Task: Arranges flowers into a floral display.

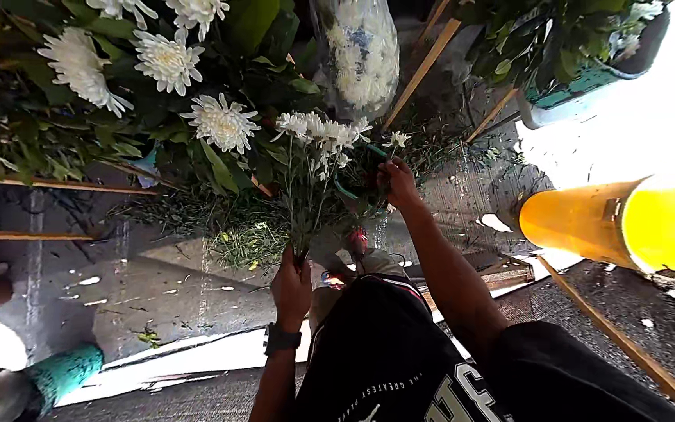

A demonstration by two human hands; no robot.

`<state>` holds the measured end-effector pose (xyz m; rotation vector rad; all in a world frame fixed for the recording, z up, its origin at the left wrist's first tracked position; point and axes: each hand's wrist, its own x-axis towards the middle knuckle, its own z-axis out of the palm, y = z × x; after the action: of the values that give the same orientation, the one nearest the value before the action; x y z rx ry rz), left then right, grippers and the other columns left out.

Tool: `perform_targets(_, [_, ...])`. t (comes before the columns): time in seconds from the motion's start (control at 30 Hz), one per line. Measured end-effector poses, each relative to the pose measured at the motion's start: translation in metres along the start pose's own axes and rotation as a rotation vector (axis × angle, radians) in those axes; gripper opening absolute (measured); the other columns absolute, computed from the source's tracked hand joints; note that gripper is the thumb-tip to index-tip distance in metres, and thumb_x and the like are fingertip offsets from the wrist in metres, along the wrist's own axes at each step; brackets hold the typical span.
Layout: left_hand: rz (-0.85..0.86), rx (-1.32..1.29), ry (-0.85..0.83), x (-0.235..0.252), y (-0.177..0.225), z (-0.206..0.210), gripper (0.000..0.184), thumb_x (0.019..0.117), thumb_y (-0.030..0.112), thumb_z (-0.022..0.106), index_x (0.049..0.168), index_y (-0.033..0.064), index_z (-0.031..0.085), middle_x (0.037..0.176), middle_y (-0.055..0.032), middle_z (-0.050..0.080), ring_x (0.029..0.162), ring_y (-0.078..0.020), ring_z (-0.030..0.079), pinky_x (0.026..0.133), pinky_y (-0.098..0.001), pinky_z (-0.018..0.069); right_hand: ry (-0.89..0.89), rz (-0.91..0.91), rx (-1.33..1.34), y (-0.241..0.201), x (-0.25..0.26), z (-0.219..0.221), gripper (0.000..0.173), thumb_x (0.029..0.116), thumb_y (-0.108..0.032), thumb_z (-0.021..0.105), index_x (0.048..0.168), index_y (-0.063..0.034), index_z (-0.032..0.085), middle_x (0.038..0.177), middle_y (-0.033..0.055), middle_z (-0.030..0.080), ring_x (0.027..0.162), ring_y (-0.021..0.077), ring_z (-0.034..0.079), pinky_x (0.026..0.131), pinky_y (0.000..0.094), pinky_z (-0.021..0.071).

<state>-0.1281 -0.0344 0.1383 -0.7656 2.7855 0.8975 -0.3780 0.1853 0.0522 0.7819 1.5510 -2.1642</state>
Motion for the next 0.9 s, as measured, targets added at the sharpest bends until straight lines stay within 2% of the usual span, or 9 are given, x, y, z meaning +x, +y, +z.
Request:
perform_targets(0.13, [0.01, 0.044, -0.017, -0.05, -0.036, -0.017, 0.052, 0.1024, 0.027, 0.055, 0.145, -0.0023, 0.051, 0.087, -0.0202, 0.071, 0.069, -0.0348, 0.068, 0.066, -0.0588, 0.0558, 0.163, -0.006, -0.105, 0.025, 0.071, -0.001, 0.038, 0.1109, -0.018, 0.043, 0.146, -0.0043, 0.04, 0.108, 0.0141, 0.065, 0.074, 0.0177, 0.066, 0.067, 0.0337, 0.058])
perform_targets(0.17, [-0.013, 0.038, -0.028, -0.064, -0.043, -0.019, 0.052, 0.1025, 0.029, 0.055, 0.144, -0.0024, 0.053, 0.084, -0.019, 0.07, 0.066, -0.0333, 0.067, 0.064, -0.0577, 0.0555, 0.184, 0.001, -0.204, 0.029, 0.085, -0.001, 0.042, 0.1103, -0.02, 0.046, 0.149, -0.0048, 0.039, 0.115, 0.0157, 0.065, 0.084, 0.0199, 0.068, 0.073, 0.0362, 0.059])
perform_targets(0.23, [-0.081, 0.018, -0.036, -0.094, -0.056, -0.021, 0.052, 0.1017, 0.032, 0.053, 0.141, -0.0022, 0.055, 0.08, -0.0162, 0.069, 0.063, -0.0294, 0.065, 0.06, -0.0544, 0.0551, 0.197, 0.043, -0.513, 0.037, 0.099, 0.0, 0.055, 0.1067, -0.029, 0.054, 0.155, -0.0081, 0.037, 0.141, 0.0214, 0.056, 0.122, 0.0315, 0.061, 0.099, 0.0505, 0.0517])
perform_targets(0.3, [-0.155, -0.003, -0.025, -0.122, -0.067, -0.023, 0.053, 0.1012, 0.035, 0.053, 0.14, -0.0008, 0.056, 0.077, -0.0122, 0.068, 0.06, -0.0241, 0.062, 0.058, -0.0493, 0.0545, 0.19, 0.009, -0.786, 0.053, 0.091, 0.001, 0.061, 0.1031, -0.033, 0.057, 0.154, -0.0054, 0.038, 0.143, 0.0262, 0.053, 0.13, 0.0399, 0.055, 0.106, 0.0577, 0.0466])
perform_targets(0.43, [-0.216, -0.087, 0.023, -0.151, -0.073, -0.025, 0.051, 0.0979, 0.026, 0.053, 0.141, -0.0003, 0.055, 0.076, -0.0102, 0.067, 0.058, -0.0208, 0.061, 0.055, -0.0466, 0.0541, -0.072, -0.026, -0.806, 0.078, -0.006, 0.014, 0.044, 0.1057, -0.03, 0.054, 0.141, -0.0036, 0.054, 0.129, 0.02, 0.065, 0.116, 0.032, 0.065, 0.098, 0.0529, 0.0538])
perform_targets(0.53, [-0.206, -0.142, 0.05, -0.162, -0.076, -0.027, 0.049, 0.097, 0.018, 0.05, 0.142, -0.0014, 0.053, 0.074, -0.009, 0.065, 0.056, -0.0196, 0.059, 0.054, -0.0445, 0.0535, -0.392, 0.182, -0.516, 0.11, -0.113, 0.04, 0.042, 0.1103, -0.039, 0.044, 0.137, -0.0092, 0.056, 0.121, 0.0095, 0.069, 0.102, 0.019, 0.07, 0.088, 0.0395, 0.0585])
perform_targets(0.6, [-0.185, -0.163, 0.054, -0.167, -0.079, -0.03, 0.051, 0.0951, 0.017, 0.05, 0.142, -0.0024, 0.053, 0.074, -0.0111, 0.066, 0.056, -0.0225, 0.06, 0.055, -0.0477, 0.0539, -0.547, 0.398, -0.298, 0.126, -0.153, 0.069, 0.041, 0.1125, -0.032, 0.038, 0.136, -0.0035, 0.056, 0.12, 0.0125, 0.069, 0.103, 0.0226, 0.07, 0.089, 0.0408, 0.0591])
perform_targets(0.7, [-0.162, -0.226, 0.04, -0.17, -0.088, -0.034, 0.054, 0.0961, 0.019, 0.049, 0.146, -0.0025, 0.049, 0.081, -0.0147, 0.069, 0.062, -0.0259, 0.064, 0.061, -0.0517, 0.0562, -0.561, 0.499, -0.148, 0.122, -0.181, 0.106, 0.04, 0.1111, -0.03, 0.044, 0.14, -0.0022, 0.052, 0.121, 0.0123, 0.065, 0.105, 0.0209, 0.067, 0.091, 0.0388, 0.0573])
perform_targets(0.9, [-0.11, -0.367, 0.13, -0.178, -0.109, -0.039, 0.053, 0.0955, 0.016, 0.051, 0.146, -0.0027, 0.049, 0.093, -0.0171, 0.07, 0.072, -0.0252, 0.066, 0.07, -0.0502, 0.0575, -0.557, 0.317, -0.232, 0.098, -0.203, 0.12, 0.026, 0.1092, -0.025, 0.05, 0.122, -0.003, 0.054, 0.094, 0.0073, 0.064, 0.08, 0.017, 0.066, 0.076, 0.0358, 0.0588])
